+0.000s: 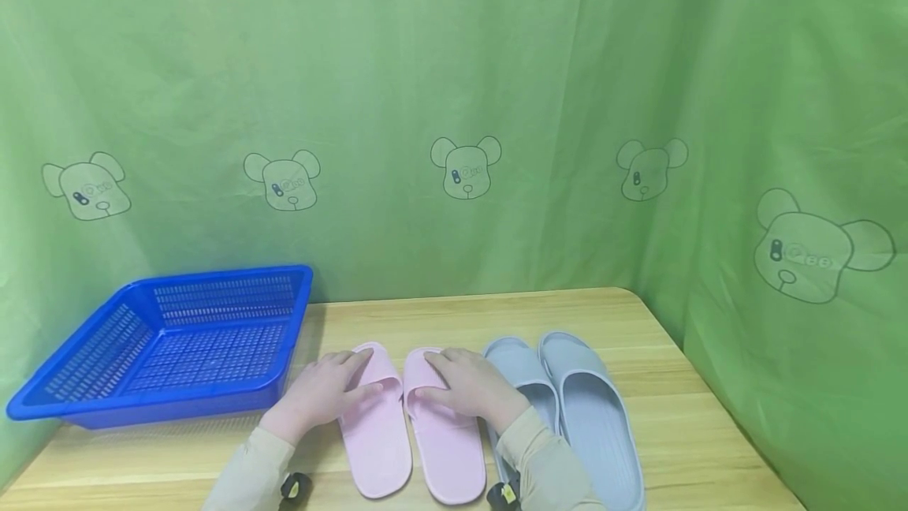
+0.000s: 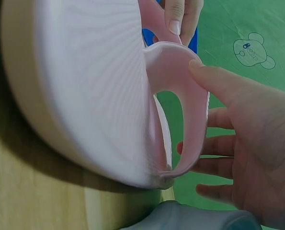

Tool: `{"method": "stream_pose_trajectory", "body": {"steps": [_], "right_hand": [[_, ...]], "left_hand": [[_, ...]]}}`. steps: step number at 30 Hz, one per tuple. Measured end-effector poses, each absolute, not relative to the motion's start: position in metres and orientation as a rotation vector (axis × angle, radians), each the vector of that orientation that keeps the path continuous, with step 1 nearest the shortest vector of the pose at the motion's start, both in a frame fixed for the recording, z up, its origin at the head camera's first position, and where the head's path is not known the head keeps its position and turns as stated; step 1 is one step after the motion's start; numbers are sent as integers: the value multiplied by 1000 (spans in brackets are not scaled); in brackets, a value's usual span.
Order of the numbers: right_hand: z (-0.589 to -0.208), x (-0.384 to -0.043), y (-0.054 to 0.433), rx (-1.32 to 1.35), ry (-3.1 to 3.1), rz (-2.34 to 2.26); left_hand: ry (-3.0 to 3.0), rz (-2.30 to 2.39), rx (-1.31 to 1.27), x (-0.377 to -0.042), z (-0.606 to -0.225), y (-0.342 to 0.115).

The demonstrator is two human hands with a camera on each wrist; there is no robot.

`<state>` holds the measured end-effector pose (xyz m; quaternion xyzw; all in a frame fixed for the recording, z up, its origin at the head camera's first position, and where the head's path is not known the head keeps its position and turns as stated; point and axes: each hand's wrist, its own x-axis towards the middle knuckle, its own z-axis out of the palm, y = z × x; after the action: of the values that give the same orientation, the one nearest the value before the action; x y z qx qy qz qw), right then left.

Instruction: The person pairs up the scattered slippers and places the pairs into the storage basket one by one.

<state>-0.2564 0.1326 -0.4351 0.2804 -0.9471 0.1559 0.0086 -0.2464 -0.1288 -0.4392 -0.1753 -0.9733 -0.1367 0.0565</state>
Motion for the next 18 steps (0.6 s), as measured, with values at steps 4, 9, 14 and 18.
{"method": "stream_pose_trajectory", "body": {"steps": [4, 9, 14, 18], "right_hand": [[-436, -257, 133, 868, -2962, 488], [-437, -257, 133, 854, -2964, 496], [-438, -258, 134, 854, -2949, 484], [-437, -258, 135, 855, -2935, 489]], "left_hand": [[-2951, -421, -543, -246, -439, -130], [-2951, -413, -550, -246, -438, -130], [-2961, -403, -547, -246, -438, -130], [-2953, -393, -545, -247, -438, -130]]}}
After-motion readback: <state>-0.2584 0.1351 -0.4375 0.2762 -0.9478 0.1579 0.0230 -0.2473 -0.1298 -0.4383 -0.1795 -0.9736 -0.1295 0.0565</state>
